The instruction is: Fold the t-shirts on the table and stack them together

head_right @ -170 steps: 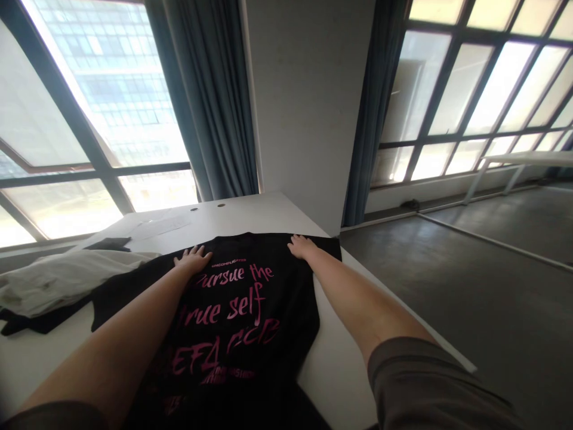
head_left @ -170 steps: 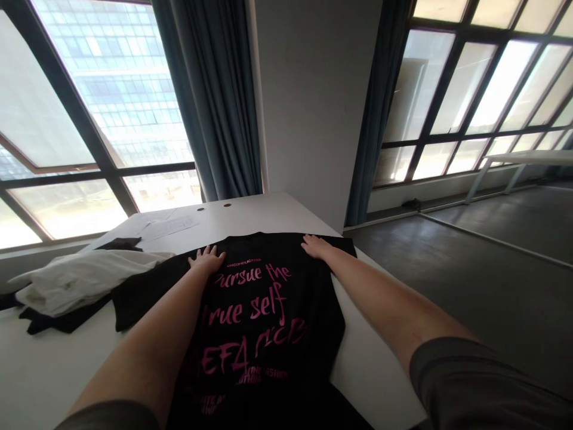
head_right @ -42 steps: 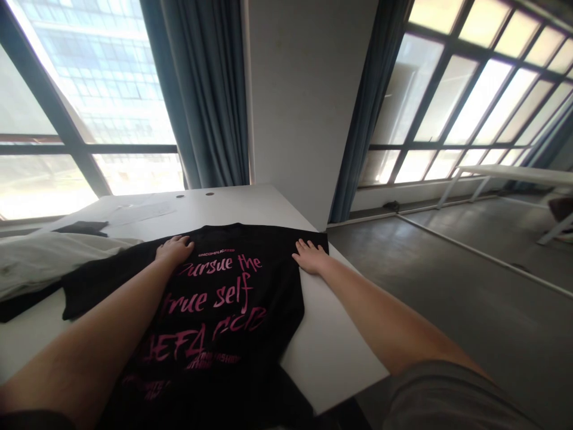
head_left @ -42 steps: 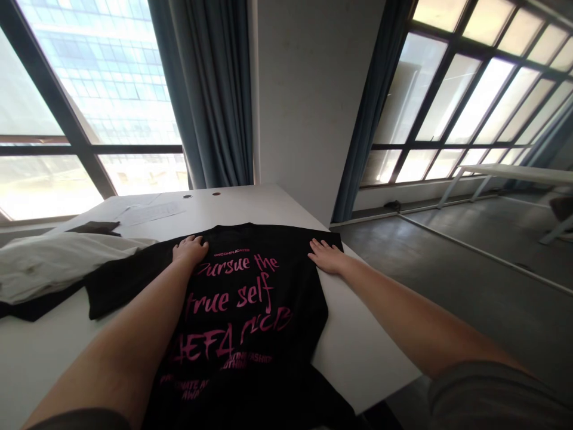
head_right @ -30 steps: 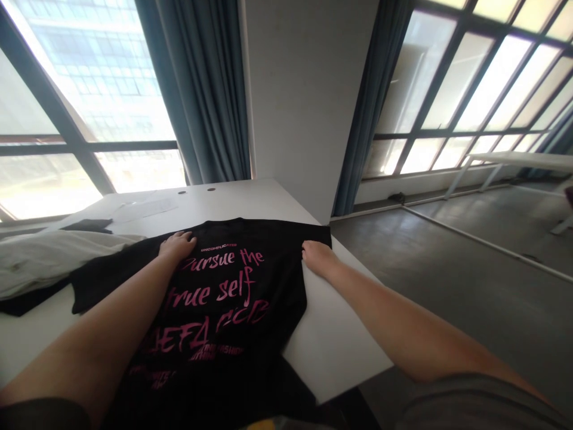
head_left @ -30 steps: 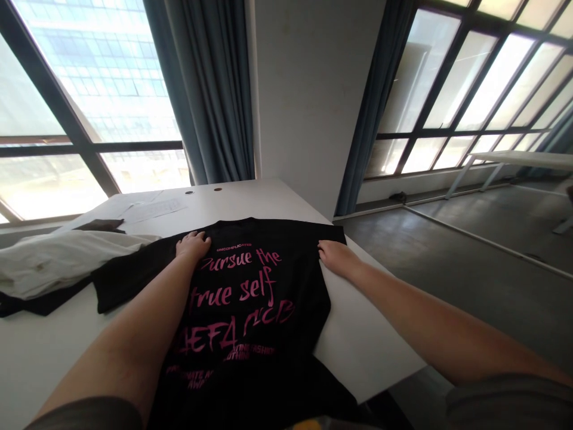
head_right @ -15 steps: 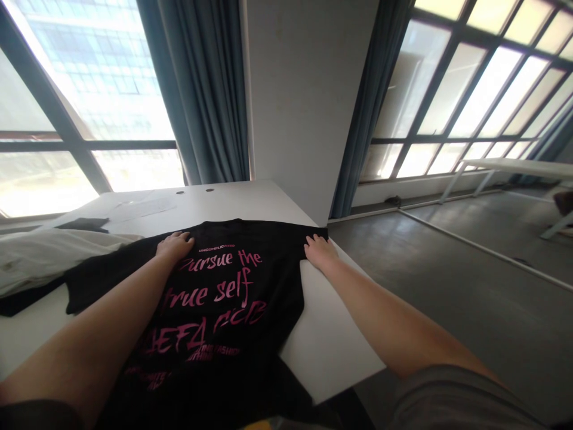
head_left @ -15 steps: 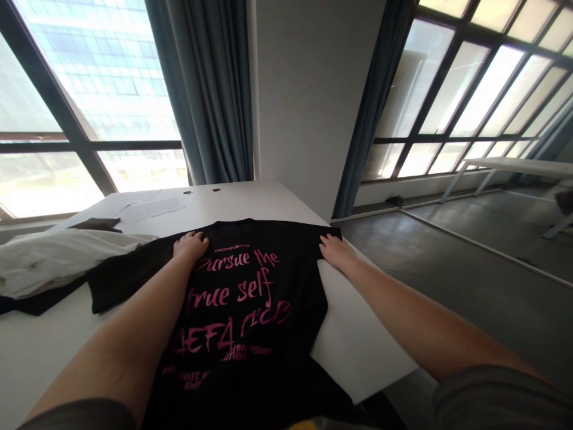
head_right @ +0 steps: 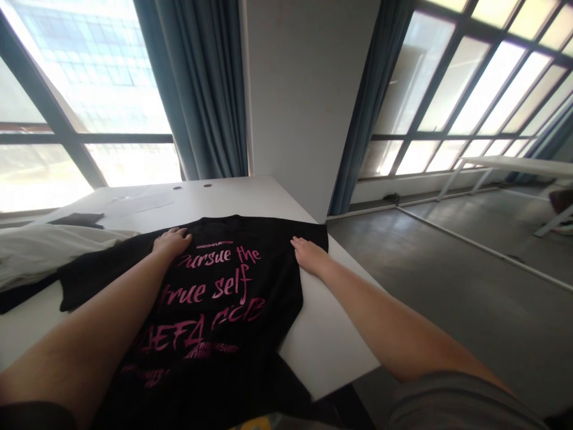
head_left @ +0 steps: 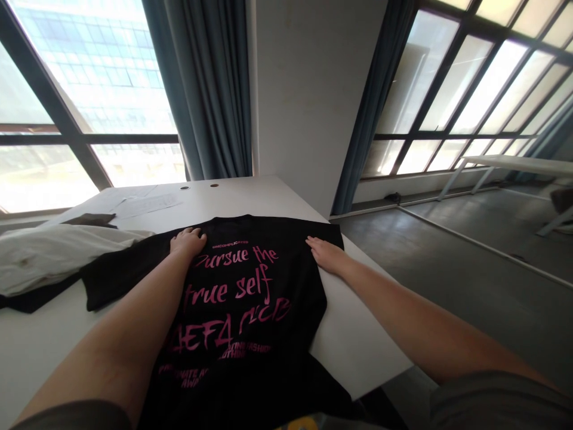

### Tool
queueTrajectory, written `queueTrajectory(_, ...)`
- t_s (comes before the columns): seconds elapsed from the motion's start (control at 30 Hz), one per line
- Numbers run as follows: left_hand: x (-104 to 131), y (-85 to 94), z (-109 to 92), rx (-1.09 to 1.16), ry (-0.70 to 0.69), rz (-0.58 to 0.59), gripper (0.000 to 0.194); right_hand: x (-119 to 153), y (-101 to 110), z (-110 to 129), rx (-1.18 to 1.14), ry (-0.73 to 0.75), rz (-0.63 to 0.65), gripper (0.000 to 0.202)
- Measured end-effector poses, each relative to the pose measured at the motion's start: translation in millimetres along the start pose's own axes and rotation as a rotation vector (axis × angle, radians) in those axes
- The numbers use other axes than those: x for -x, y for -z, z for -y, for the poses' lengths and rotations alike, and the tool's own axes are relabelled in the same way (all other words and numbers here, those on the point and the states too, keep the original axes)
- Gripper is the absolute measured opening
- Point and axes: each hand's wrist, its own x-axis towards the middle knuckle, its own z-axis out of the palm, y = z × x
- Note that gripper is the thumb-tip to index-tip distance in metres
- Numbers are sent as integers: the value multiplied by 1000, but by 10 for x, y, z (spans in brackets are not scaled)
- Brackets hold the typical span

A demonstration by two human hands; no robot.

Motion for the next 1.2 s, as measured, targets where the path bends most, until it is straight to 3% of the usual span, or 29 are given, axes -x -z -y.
queueTrajectory(0.2,-21,-8,16,-2,-1,5,66,44,55,-128,19,-162,127,65)
queueTrajectory(0.43,-8,0,25,-10,-1,21,68,11,45,-197,50,-341,125,66)
queueTrajectory(0.63,-35,21,3,-22,-4,99,72,34,112,-425,218,-510,-5,62)
queueTrajectory(0.73,-30,118,66,-31,-24,198,78,92,193,-483,295,-464,-103,50)
queueTrajectory(0.83,164,220,316,-43,-66,291,87,127,255,-484,294,-465,-173,40)
queueTrajectory(0.93,604,244,773,-64,-141,296,86,110,280,-497,244,-542,-182,41)
queueTrajectory(1.0,948,232,1123,-84,-258,186,80,81,276,-517,199,-552,-161,41)
queueTrajectory(1.07,1239,237,1425,-58,-291,109,72,48,266,-531,147,-542,-147,40)
queueTrajectory(1.2,1534,369,1694,-36,-233,-24,67,-8,277,-537,105,-547,-171,39)
